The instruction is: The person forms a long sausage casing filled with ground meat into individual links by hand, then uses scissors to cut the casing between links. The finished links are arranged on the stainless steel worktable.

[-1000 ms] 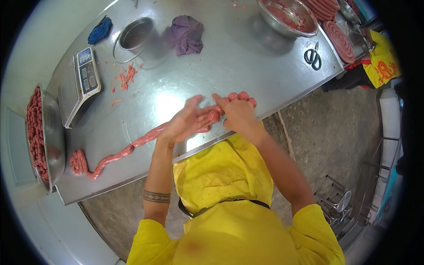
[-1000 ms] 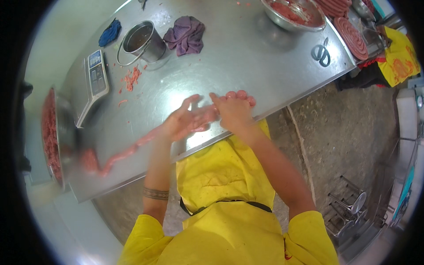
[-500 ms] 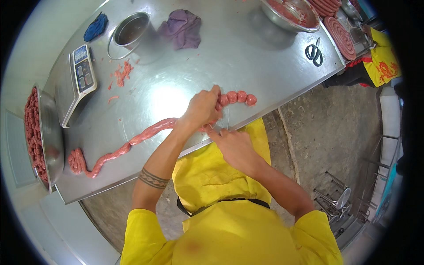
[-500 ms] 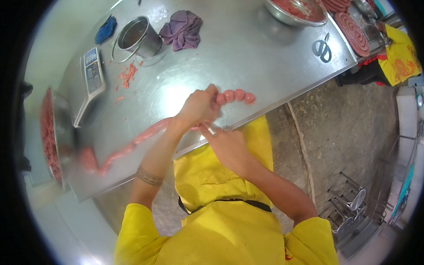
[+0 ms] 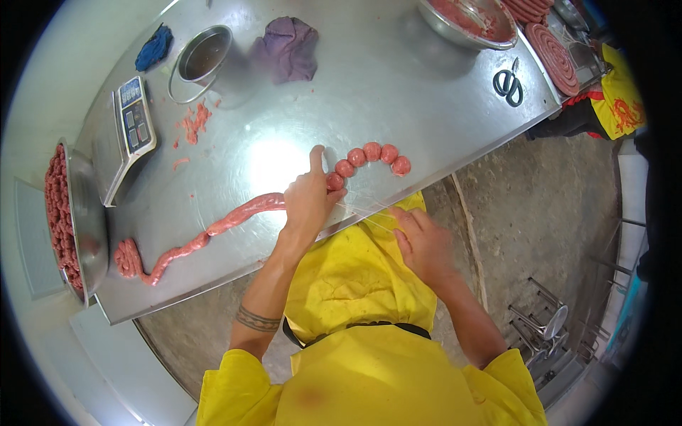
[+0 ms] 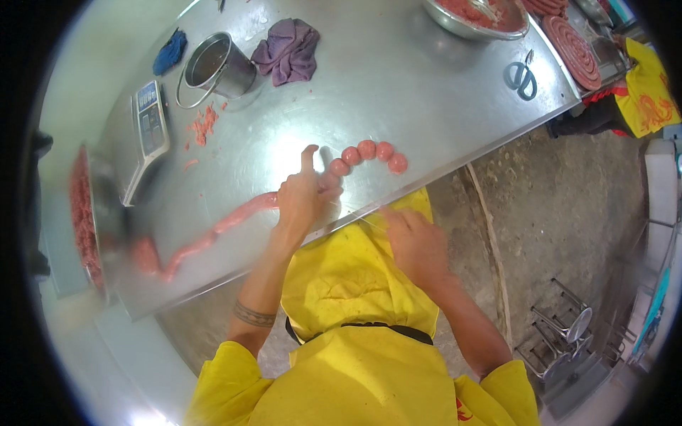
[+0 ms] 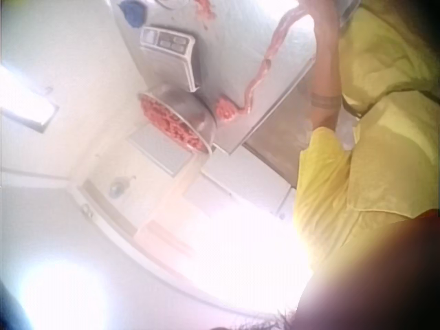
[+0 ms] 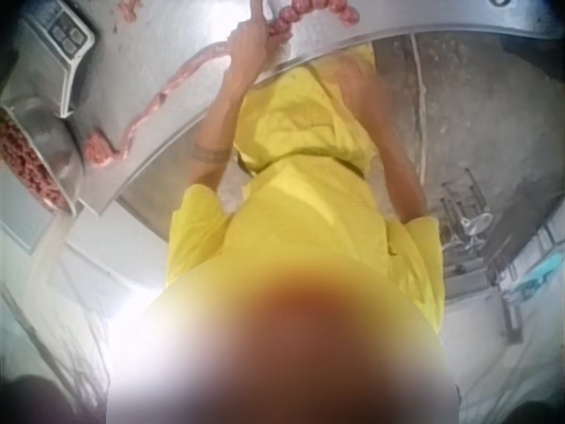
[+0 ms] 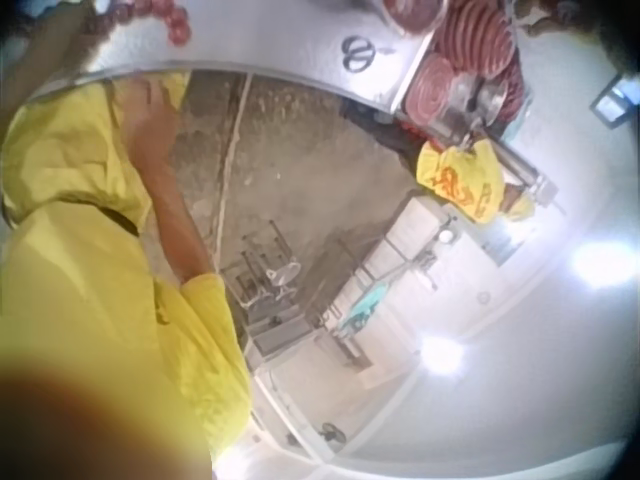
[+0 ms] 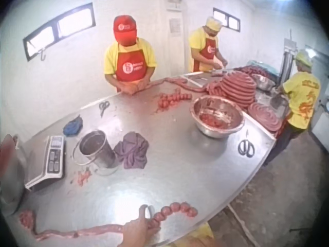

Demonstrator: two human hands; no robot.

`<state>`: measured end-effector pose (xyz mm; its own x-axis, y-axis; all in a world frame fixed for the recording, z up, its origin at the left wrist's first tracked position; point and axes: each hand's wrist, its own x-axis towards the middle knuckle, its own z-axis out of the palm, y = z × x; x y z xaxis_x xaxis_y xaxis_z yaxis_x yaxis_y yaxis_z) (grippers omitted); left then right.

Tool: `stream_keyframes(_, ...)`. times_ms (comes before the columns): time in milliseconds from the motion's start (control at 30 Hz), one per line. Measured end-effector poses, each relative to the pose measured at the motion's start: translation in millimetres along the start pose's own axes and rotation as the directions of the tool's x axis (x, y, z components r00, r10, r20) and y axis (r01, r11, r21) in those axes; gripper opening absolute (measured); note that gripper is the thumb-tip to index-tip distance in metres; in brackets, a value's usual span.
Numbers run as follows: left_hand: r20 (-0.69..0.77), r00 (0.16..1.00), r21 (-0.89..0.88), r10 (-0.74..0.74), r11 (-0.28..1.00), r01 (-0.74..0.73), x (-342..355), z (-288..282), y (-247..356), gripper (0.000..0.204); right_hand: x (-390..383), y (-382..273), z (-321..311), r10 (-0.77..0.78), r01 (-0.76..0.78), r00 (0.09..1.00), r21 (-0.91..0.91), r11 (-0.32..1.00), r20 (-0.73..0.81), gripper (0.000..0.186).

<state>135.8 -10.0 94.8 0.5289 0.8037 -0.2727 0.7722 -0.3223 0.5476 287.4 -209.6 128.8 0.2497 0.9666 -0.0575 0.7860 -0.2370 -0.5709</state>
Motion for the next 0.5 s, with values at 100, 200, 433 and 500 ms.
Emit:
stream_keyframes(100,0.077,0.996,-0.357,-0.051,0.931,0.075,6,-1,-14,0.08,-3,14,-15,0.032,-0.03,0.982,0.014,0.999,-0.185,0.055)
stream_keyframes(200,0.282,0.959,-0.838,0.01,0.491,0.241,18,-9,-32,0.072,-17,45,-51,0.03,-0.032,0.999,-0.078,0.996,-0.024,0.054)
stream_keyframes(433,0.474,0.88,-0.881,0.043,0.033,0.473,39,-16,-52,0.066,-83,173,-190,0.428,-0.443,0.896,-0.296,0.846,-0.119,0.024)
stream_keyframes(500,0.512,0.851,-0.851,0.116,-0.066,0.52,43,-13,-57,0.058,-104,188,-196,0.447,-0.456,0.878,0.012,0.89,0.173,0.021)
